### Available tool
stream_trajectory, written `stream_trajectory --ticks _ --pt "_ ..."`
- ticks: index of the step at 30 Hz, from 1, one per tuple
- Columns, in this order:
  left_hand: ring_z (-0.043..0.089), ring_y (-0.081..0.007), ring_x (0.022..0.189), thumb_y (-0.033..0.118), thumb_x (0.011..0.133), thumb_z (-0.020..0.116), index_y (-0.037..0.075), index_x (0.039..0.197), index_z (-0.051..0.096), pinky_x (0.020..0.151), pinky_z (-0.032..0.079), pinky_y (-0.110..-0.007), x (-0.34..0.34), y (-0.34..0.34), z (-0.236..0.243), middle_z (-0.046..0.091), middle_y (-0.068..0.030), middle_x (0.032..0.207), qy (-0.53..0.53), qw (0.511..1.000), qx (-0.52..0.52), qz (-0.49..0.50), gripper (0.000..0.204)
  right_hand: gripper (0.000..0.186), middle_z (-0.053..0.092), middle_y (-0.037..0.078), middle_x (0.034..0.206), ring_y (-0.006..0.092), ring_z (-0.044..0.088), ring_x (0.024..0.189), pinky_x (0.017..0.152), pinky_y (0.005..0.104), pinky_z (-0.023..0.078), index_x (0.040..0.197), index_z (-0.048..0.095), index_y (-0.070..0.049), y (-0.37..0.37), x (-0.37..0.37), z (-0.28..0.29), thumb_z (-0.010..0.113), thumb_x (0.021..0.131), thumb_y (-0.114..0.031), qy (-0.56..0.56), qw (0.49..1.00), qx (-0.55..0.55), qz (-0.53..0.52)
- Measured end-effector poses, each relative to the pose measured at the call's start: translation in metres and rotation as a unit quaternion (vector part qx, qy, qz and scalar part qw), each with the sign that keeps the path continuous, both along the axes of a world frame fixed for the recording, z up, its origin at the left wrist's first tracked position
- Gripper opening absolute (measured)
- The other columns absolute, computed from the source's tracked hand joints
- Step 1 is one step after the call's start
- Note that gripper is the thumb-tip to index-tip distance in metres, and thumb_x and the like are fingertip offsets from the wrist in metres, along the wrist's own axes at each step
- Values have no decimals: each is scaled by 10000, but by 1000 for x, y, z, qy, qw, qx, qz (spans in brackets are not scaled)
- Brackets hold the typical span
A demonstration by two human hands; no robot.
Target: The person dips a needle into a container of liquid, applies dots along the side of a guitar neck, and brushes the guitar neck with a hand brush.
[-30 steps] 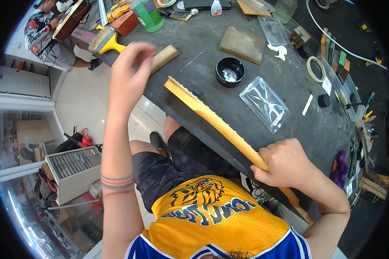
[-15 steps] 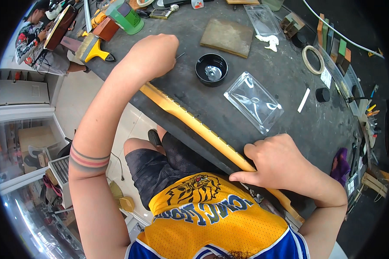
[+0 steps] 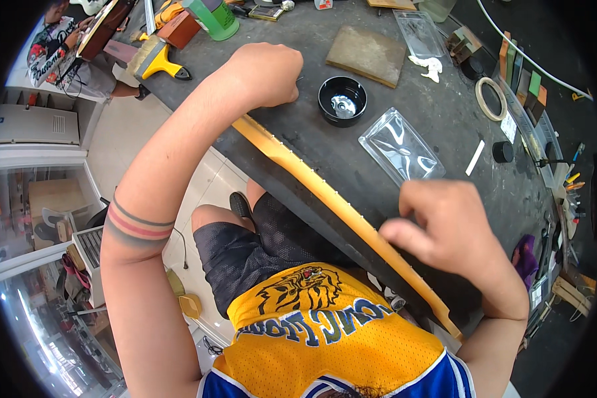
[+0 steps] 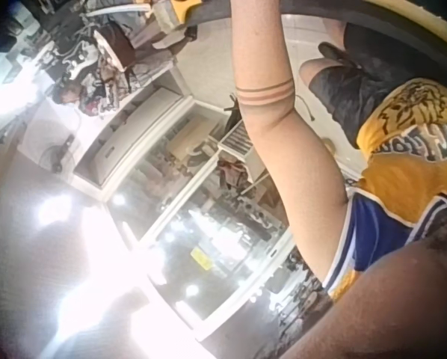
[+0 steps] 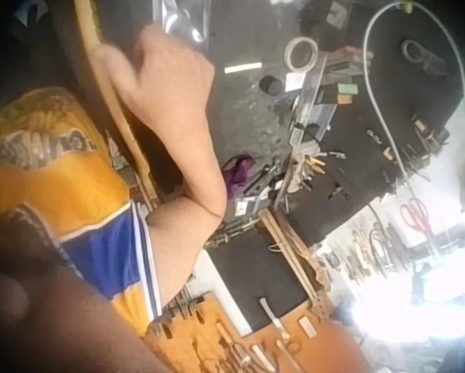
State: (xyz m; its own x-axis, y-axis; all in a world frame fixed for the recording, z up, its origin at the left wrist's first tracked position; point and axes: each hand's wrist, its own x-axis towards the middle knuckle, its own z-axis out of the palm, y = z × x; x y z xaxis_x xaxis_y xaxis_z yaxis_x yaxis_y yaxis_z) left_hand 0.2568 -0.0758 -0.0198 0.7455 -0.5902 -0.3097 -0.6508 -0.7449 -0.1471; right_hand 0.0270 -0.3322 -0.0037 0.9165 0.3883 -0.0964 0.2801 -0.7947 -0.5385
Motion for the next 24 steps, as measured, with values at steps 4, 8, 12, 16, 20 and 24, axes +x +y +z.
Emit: stream_trajectory --ticks 4,8,12,16,20,24 --pt "814 -425 979 193 870 780 -38 974 830 906 661 -497 -2 0 -4 817 -251 991 -9 1000 -3 -12 257 406 638 182 780 389 663 741 675 485 494 912 647 -16 -4 40 -6 703 1111 -366 -50 980 153 -120" --pt "814 -424 989 188 868 781 -37 972 832 914 662 -498 -3 -1 -8 820 -243 998 -29 999 -9 -36 254 384 732 185 1155 343 722 1088 954 430 563 1256 701 -13 3 83 -25 772 1063 -337 -171 971 134 -95" --pt "807 -422 1045 131 864 777 -26 1049 819 950 656 -489 1 2 -9 820 -241 1046 -38 999 -15 -30 246 587 705 166 1360 366 655 1306 1139 454 501 1426 632 -16 11 114 -49 837 1006 -371 -206 973 88 -54" --pt "797 -415 1073 89 861 773 -13 1152 790 948 641 -478 6 8 -9 817 -230 1071 -16 998 -48 -35 309 780 673 167 1427 365 589 1413 1234 488 415 1539 568 -40 20 122 -54 897 928 -395 -195 980 11 -35" --pt "793 -371 994 44 882 747 -13 1234 752 892 620 -453 16 27 -11 811 -186 1023 -10 989 -147 -22 357 807 685 166 1427 362 601 1401 1215 486 413 1488 595 -40 31 122 -50 964 850 -368 -199 980 6 1" --pt "763 -237 869 17 885 750 -21 1287 723 849 607 -358 9 42 7 764 -129 922 -2 948 -319 -3 405 801 691 165 1404 356 603 1401 1214 481 410 1471 600 -47 36 121 -56 979 826 -334 -199 980 13 -10"
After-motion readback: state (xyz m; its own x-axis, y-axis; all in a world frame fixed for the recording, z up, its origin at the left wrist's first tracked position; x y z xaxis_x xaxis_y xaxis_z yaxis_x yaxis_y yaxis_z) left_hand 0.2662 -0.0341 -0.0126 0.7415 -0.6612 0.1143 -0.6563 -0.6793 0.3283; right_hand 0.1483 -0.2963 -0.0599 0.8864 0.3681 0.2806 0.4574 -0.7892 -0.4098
